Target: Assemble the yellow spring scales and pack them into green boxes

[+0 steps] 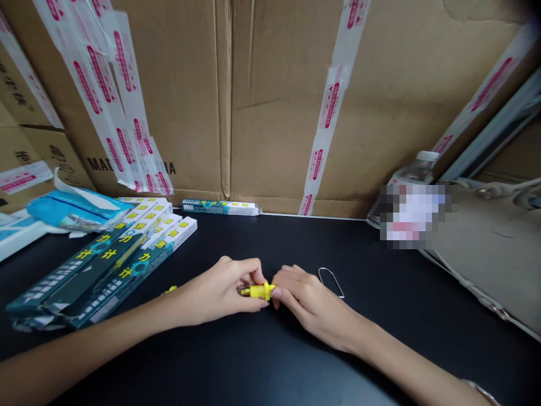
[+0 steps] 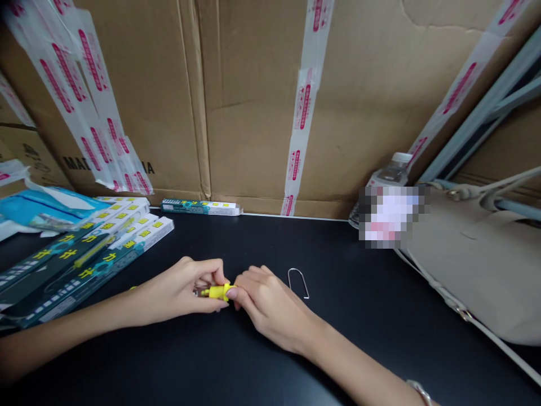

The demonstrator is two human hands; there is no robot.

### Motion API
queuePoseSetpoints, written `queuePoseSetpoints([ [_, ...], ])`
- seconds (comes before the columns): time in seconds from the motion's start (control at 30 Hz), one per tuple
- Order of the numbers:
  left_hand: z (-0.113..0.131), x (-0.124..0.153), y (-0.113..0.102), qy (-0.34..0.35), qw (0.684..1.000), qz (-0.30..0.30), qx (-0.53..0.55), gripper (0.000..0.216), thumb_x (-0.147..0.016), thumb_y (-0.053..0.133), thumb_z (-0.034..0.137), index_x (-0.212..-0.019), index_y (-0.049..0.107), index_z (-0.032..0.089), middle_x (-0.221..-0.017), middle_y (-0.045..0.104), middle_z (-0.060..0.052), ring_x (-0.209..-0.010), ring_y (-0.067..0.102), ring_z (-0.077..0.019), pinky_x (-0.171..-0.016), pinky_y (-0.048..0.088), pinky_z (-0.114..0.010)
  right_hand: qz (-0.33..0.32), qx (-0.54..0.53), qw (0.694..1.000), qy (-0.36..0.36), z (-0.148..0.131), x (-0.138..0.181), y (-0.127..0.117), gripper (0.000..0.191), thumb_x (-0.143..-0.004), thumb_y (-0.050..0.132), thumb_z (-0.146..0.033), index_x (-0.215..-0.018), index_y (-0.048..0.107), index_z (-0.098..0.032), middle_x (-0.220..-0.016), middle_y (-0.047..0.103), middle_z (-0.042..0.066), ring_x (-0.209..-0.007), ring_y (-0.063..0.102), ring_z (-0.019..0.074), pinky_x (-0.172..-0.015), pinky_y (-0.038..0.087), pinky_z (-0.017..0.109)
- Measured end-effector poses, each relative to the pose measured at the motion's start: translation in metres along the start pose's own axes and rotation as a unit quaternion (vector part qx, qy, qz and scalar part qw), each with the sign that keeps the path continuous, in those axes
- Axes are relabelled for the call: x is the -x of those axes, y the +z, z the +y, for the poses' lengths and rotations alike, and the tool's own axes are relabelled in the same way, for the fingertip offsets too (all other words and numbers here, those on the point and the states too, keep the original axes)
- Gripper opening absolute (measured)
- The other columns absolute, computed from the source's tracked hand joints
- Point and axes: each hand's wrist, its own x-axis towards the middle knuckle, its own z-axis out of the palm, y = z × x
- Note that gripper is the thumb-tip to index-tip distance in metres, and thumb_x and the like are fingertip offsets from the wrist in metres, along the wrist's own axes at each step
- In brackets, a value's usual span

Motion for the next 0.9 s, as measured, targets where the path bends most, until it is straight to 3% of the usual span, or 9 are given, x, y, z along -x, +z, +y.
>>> queuePoseSetpoints([
  [0.13, 0.0047, -0.0023, -0.0046, -0.059, 0.998, -0.006, 0.021, 0.023, -0.079, 0.072, 0.034, -0.085, 0.055, 0.019, -0.068, 0.06, 0.006, -0.056, 0.048, -0.0087, -0.049, 0.033, -0.018, 0.005, -0.004, 1.0, 0.02, 0.0013, 0.0028, -0.006, 0.021, -0.097, 0.054, -0.043, -0.103, 0.052, -0.022, -0.09, 0.058, 0.002, -0.079, 0.055, 0.0172, -0.07, 0.044, 0.028],
  [0.23, 0.0075, -0.0037, -0.0067, -0.068, 0.998, -0.015, 0.006, 0.019, -0.081, 0.069, 0.031, -0.087, 0.055, 0.019, -0.069, 0.064, 0.004, -0.056, 0.051, -0.0097, -0.049, 0.034, -0.018, 0.013, -0.02, 0.999, -0.021, 0.0055, 0.002, -0.006, 0.008, -0.101, 0.049, -0.03, -0.099, 0.051, -0.022, -0.092, 0.058, 0.002, -0.079, 0.055, 0.0154, -0.069, 0.043, 0.026],
  [0.37, 0.006, -0.0035, -0.0055, -0.046, 0.999, -0.005, -0.017, 0.019, -0.077, 0.071, 0.022, -0.084, 0.054, 0.019, -0.062, 0.058, 0.008, -0.057, 0.046, -0.0087, -0.051, 0.033, -0.017, 0.028, -0.032, 0.998, -0.036, 0.0064, 0.0, -0.0012, 0.012, -0.102, 0.046, -0.025, -0.093, 0.053, -0.021, -0.088, 0.059, 0.001, -0.075, 0.055, 0.015, -0.069, 0.042, 0.027],
  [0.6, 0.0039, -0.0023, -0.0029, -0.028, 0.999, 0.001, -0.02, 0.016, -0.08, 0.068, 0.022, -0.082, 0.053, 0.019, -0.062, 0.056, 0.009, -0.057, 0.043, -0.0076, -0.054, 0.033, -0.017, 0.017, -0.015, 1.0, -0.01, 0.0009, -0.001, 0.0024, 0.037, -0.107, 0.029, -0.029, -0.08, 0.054, -0.02, -0.079, 0.059, 0.0, -0.075, 0.055, 0.0154, -0.078, 0.041, 0.031],
  [0.77, 0.0049, -0.005, -0.0048, -0.046, 0.999, -0.001, -0.027, 0.019, -0.077, 0.071, 0.025, -0.085, 0.055, 0.018, -0.067, 0.063, 0.005, -0.059, 0.051, -0.0097, -0.051, 0.035, -0.018, 0.008, -0.031, 0.999, 0.017, -0.0008, 0.0016, -0.0027, 0.012, -0.101, 0.049, -0.033, -0.1, 0.052, -0.021, -0.091, 0.059, 0.002, -0.079, 0.055, 0.0163, -0.072, 0.043, 0.028],
  [0.9, 0.0028, -0.006, -0.0051, -0.055, 0.998, -0.007, -0.028, 0.021, -0.077, 0.071, 0.027, -0.085, 0.053, 0.019, -0.068, 0.066, 0.003, -0.056, 0.053, -0.0103, -0.05, 0.037, -0.018, 0.016, -0.041, 0.999, -0.011, 0.0021, 0.002, -0.0016, 0.006, -0.1, 0.047, -0.021, -0.095, 0.05, -0.021, -0.092, 0.056, 0.002, -0.077, 0.054, 0.0146, -0.068, 0.041, 0.026],
])
